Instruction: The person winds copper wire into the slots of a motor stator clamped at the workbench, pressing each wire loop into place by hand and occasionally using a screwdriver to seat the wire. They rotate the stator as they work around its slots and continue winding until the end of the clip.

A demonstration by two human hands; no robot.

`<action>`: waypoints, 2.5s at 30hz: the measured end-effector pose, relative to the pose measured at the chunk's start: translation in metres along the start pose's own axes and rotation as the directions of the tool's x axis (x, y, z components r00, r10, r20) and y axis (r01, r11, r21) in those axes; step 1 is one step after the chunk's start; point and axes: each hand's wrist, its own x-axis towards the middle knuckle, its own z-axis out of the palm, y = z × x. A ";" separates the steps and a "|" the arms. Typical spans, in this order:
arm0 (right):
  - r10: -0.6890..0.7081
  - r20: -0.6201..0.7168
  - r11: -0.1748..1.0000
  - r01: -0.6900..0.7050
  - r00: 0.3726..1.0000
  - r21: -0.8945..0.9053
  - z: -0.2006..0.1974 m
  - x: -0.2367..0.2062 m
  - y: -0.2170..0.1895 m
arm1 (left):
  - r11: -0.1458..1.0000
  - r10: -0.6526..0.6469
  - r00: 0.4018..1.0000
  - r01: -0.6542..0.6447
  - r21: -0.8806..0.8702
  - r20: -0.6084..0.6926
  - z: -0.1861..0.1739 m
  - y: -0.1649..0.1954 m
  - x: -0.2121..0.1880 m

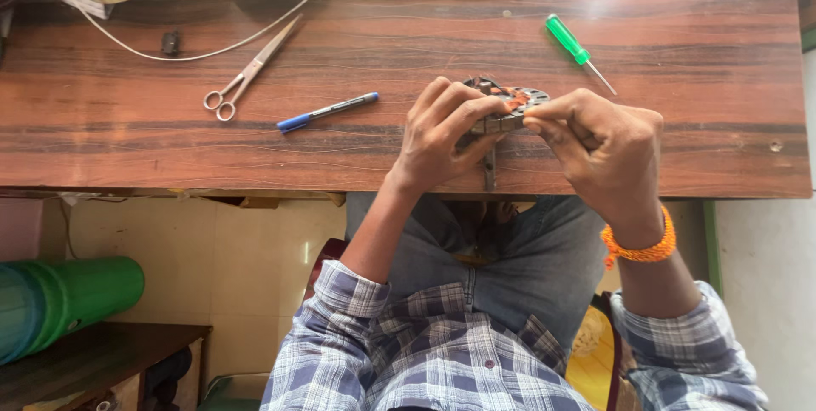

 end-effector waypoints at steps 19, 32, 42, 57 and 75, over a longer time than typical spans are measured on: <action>-0.123 0.048 0.981 0.129 0.991 -0.148 -0.005 0.010 0.010 | 0.996 -0.080 0.997 0.080 0.046 -0.011 0.004 0.008 -0.001; -0.342 0.179 0.902 0.375 0.923 -0.212 -0.025 0.018 0.027 | 0.996 -0.087 0.995 0.089 0.030 -0.051 0.009 0.009 -0.002; -0.357 0.146 0.904 0.380 0.923 -0.196 -0.002 0.051 0.039 | 0.993 -0.116 0.993 0.116 0.001 -0.034 0.005 0.009 0.005; -0.116 0.249 0.941 0.187 0.962 -0.282 0.000 0.058 0.018 | 0.678 -0.429 0.754 0.633 -0.373 0.498 -0.012 -0.032 0.041; -0.043 -0.036 0.994 0.039 0.998 -0.106 0.047 -0.029 -0.001 | 0.920 -0.042 0.854 0.235 -0.312 0.518 -0.027 -0.051 0.057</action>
